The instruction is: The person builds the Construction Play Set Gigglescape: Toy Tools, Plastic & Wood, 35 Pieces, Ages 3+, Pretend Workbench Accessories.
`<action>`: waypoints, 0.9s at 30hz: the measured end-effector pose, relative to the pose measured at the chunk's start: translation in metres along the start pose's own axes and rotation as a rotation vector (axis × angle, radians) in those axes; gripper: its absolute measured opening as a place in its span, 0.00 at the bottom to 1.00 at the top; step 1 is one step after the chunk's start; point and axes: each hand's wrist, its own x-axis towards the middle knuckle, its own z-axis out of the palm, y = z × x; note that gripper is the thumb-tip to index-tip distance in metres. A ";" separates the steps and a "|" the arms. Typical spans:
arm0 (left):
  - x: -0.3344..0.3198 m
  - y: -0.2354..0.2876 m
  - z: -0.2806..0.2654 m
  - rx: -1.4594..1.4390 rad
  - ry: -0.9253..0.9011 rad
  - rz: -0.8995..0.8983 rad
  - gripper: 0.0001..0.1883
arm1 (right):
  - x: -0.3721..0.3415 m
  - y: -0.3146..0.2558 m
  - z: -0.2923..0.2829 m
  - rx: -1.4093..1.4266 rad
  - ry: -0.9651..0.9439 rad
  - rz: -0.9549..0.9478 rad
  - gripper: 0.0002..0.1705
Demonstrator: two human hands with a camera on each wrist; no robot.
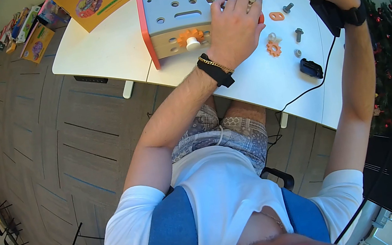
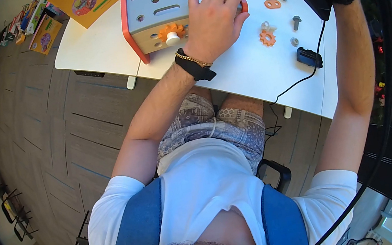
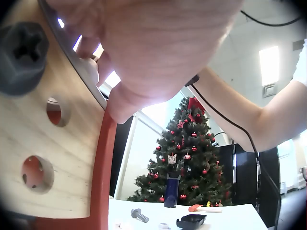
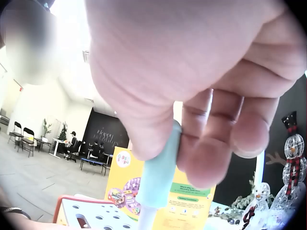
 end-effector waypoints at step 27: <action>0.004 -0.002 0.002 -0.002 0.054 0.019 0.28 | 0.000 -0.002 -0.009 -0.097 -0.079 0.058 0.12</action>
